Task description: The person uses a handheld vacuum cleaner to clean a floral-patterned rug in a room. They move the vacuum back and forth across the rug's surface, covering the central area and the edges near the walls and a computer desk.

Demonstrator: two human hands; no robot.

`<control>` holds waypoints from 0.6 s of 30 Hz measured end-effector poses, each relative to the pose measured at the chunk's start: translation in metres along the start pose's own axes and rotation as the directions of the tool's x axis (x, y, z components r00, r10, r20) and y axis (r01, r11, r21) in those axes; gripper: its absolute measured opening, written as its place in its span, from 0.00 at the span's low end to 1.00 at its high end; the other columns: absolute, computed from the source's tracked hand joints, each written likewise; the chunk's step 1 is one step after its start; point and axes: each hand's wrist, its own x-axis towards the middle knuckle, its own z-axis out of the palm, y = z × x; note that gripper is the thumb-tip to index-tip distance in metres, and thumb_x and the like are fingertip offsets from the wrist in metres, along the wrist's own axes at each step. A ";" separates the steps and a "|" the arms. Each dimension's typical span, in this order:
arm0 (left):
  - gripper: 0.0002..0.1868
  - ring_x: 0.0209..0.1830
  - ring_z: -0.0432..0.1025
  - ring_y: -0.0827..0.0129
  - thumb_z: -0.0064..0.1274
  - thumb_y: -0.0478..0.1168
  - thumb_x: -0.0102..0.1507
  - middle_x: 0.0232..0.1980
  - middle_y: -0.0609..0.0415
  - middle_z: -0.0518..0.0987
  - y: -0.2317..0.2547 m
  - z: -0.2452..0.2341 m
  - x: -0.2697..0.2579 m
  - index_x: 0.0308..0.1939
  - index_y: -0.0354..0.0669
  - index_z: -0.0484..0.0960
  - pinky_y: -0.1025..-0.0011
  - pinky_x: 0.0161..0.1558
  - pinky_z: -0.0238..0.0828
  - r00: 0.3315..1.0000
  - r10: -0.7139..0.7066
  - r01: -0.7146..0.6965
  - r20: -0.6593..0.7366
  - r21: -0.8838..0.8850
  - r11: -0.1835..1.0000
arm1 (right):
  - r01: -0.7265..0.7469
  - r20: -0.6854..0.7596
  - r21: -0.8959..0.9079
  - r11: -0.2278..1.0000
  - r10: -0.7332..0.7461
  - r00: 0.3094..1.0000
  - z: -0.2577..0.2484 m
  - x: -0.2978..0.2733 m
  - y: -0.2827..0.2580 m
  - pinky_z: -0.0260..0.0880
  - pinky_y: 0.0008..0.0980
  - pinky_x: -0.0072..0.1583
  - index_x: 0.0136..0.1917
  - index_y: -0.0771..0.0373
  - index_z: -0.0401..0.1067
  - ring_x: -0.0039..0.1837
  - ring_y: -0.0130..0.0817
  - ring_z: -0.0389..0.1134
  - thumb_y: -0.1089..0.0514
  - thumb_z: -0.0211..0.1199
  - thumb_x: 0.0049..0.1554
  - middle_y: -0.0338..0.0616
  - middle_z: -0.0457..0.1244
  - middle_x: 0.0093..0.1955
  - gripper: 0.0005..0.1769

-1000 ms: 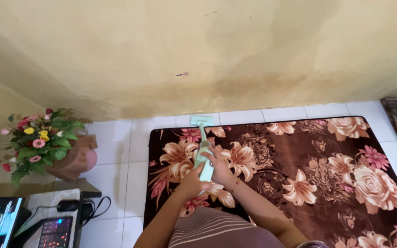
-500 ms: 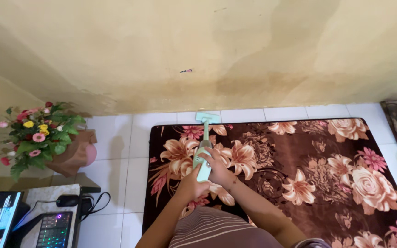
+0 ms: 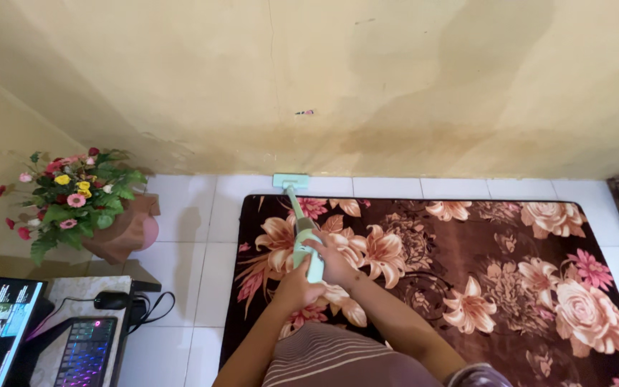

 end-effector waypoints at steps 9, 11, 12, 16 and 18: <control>0.59 0.47 0.79 0.55 0.64 0.48 0.46 0.55 0.34 0.80 0.038 0.008 0.003 0.77 0.34 0.54 0.65 0.47 0.75 0.989 0.145 -0.146 0.033 0.017 0.989 | -0.148 -0.048 -0.057 0.987 0.145 0.988 -0.063 -0.016 -0.037 0.69 0.50 0.67 0.66 0.53 0.70 0.72 0.65 0.61 0.55 0.72 0.49 0.64 0.52 0.76 0.32; 0.59 0.45 0.80 0.56 0.63 0.48 0.45 0.55 0.37 0.81 0.049 0.011 0.006 0.78 0.37 0.55 0.66 0.45 0.76 0.990 0.129 -0.129 0.064 -0.001 0.992 | -0.142 -0.079 -0.089 0.986 0.135 0.988 -0.076 -0.021 -0.037 0.66 0.52 0.68 0.67 0.54 0.70 0.73 0.67 0.59 0.55 0.74 0.49 0.64 0.53 0.75 0.32; 0.58 0.43 0.81 0.57 0.62 0.49 0.45 0.54 0.39 0.82 0.053 0.015 0.008 0.78 0.39 0.55 0.66 0.45 0.76 0.989 0.121 -0.120 0.080 -0.011 0.993 | -0.140 -0.092 -0.105 0.985 0.130 0.987 -0.081 -0.024 -0.035 0.65 0.53 0.68 0.67 0.55 0.71 0.73 0.67 0.58 0.55 0.74 0.49 0.64 0.54 0.75 0.32; 0.57 0.42 0.81 0.60 0.62 0.48 0.45 0.52 0.39 0.83 0.070 0.037 0.022 0.77 0.37 0.58 0.67 0.42 0.77 0.973 0.197 -0.182 0.124 -0.120 0.976 | -0.246 -0.105 -0.130 0.960 0.233 0.967 -0.104 -0.041 -0.017 0.64 0.53 0.69 0.67 0.53 0.70 0.72 0.65 0.58 0.56 0.74 0.46 0.63 0.54 0.75 0.35; 0.59 0.39 0.80 0.59 0.62 0.46 0.43 0.50 0.40 0.84 0.080 0.050 0.033 0.77 0.38 0.56 0.65 0.39 0.76 0.964 0.169 -0.112 0.207 -0.260 0.959 | -0.272 -0.122 -0.105 0.957 0.259 0.958 -0.117 -0.050 -0.004 0.65 0.52 0.69 0.69 0.53 0.69 0.74 0.65 0.57 0.56 0.73 0.48 0.64 0.52 0.76 0.35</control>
